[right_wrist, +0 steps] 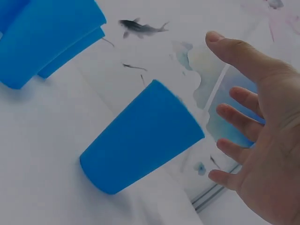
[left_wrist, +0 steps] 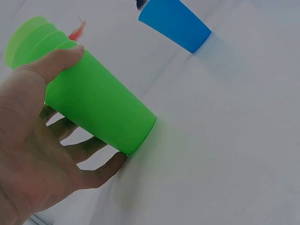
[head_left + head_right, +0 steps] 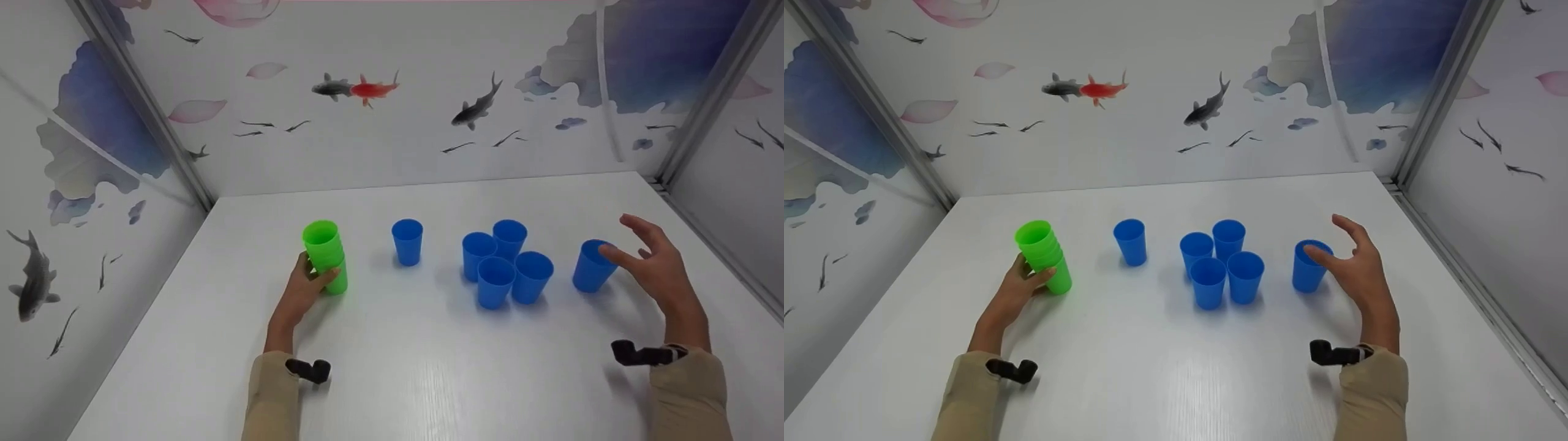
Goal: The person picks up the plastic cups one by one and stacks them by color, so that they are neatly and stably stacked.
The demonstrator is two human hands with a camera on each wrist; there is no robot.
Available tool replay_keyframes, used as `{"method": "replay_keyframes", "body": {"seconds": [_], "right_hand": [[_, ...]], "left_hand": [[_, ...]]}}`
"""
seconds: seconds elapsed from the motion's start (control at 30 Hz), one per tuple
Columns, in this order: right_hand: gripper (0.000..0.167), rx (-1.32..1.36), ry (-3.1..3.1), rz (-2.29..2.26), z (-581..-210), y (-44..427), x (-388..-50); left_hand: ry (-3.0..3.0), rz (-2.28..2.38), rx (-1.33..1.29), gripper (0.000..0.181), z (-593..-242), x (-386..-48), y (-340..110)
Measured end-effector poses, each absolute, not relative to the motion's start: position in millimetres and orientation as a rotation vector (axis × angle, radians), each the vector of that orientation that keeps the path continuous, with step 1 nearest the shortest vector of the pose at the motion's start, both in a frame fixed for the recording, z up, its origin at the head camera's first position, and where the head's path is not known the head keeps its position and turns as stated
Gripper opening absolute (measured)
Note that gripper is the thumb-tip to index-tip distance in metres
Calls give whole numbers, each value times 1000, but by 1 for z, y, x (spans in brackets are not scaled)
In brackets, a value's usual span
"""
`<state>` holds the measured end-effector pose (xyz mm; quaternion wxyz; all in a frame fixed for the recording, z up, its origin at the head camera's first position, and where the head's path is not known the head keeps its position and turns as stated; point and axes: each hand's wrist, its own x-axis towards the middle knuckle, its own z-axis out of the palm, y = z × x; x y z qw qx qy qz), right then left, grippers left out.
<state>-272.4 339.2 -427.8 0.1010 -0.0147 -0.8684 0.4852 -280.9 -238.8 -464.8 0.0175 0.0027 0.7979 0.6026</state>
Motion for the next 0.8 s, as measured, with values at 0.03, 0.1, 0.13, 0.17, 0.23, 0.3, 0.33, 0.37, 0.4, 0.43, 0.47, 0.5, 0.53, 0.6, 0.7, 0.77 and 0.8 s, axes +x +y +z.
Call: {"method": "replay_keyframes", "body": {"seconds": [0.03, 0.1, 0.13, 0.17, 0.23, 0.3, 0.33, 0.37, 0.4, 0.43, 0.47, 0.5, 0.53, 0.6, 0.7, 0.77, 0.8], "right_hand": [[85, -45, -2582, 1453, -432, 342, -273], [87, -46, -2614, 1492, -441, 346, -275], [87, -43, -2627, 1512, -445, 348, -276], [88, -38, -2638, 1531, -449, 349, -277], [89, -36, -2660, 1565, -455, 351, -278], [91, -38, -2675, 1583, -459, 350, -279], [91, -42, -2682, 1588, -460, 350, -279], [91, -47, -2691, 1587, -461, 349, -279], [90, -56, -2701, 1586, -461, 349, -279], [90, -53, -2706, 1585, -461, 348, -279], [90, -55, -2709, 1583, -461, 348, -279], [89, -55, -2712, 1583, -461, 348, -279], [88, -55, -2715, 1584, -461, 347, -279], [87, -50, -2717, 1589, -460, 347, -279], [87, -47, -2716, 1606, -461, 347, -279], [87, -46, -2718, 1614, -462, 347, -279], [87, -46, -2718, 1619, -463, 347, -279]], "left_hand": [[2478, 1872, 8, 80, -465, -281, -239], [2481, 1866, 6, 81, -464, -281, -238], [2484, 1861, 3, 81, -464, -281, -239], [2486, 1858, 1, 82, -464, -281, -239], [2492, 1853, -3, 82, -464, -282, -239], [2492, 1858, -3, 82, -465, -282, -239], [2493, 1860, -1, 82, -465, -283, -239], [2495, 1860, 3, 82, -465, -283, -239], [2497, 1862, 5, 83, -465, -283, -239], [2495, 1867, 4, 83, -465, -284, -239], [2496, 1870, 5, 83, -465, -284, -238], [2498, 1869, 3, 84, -464, -284, -238], [2503, 1862, 6, 85, -464, -283, -238], [2506, 1855, -3, 86, -463, -283, -239], [2501, 1838, -5, 88, -460, -280, -241], [2490, 1835, -11, 89, -458, -278, -245], [2485, 1836, -10, 90, -457, -277, -247]]}}
